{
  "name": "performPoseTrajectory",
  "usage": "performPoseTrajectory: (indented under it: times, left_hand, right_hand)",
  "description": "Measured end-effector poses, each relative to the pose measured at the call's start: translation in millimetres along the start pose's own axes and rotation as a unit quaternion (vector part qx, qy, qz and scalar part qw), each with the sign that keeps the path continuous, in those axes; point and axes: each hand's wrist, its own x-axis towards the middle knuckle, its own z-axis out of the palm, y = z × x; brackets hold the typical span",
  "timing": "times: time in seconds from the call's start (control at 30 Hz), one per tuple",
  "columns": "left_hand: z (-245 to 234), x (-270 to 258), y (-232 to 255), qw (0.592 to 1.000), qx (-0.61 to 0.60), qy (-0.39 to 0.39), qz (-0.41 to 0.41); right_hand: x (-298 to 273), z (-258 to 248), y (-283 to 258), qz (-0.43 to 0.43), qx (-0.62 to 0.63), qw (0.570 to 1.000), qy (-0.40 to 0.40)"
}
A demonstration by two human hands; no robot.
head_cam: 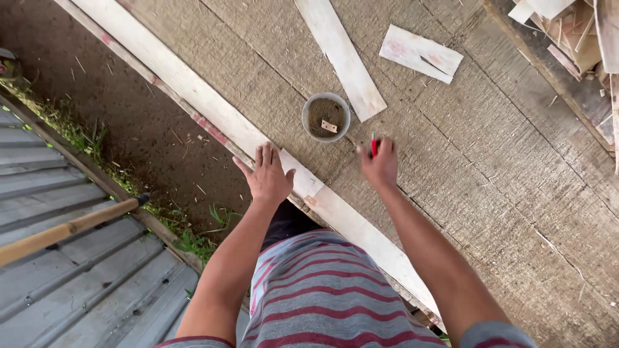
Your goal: Cutting thin wood strips to size with a utility knife and gluing them onto a wooden base.
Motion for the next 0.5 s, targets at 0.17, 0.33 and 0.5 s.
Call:
performPoseTrajectory:
  times: [0.17,0.33,0.5]
  left_hand:
    - [26,27,-12,0.985,-0.085,0.146,-0.034]
    - [31,29,-23,0.976,-0.136,0.161,-0.062]
    - [44,36,-31,0.964,-0.152,0.212,-0.045]
  right_hand:
    - [91,0,-34,0.102,-0.002,0.994,-0.033]
    - [108,14,-18,0.114,-0.078,0.988,-0.067]
    - [112,8,3,0.206,0.007,0.978,-0.037]
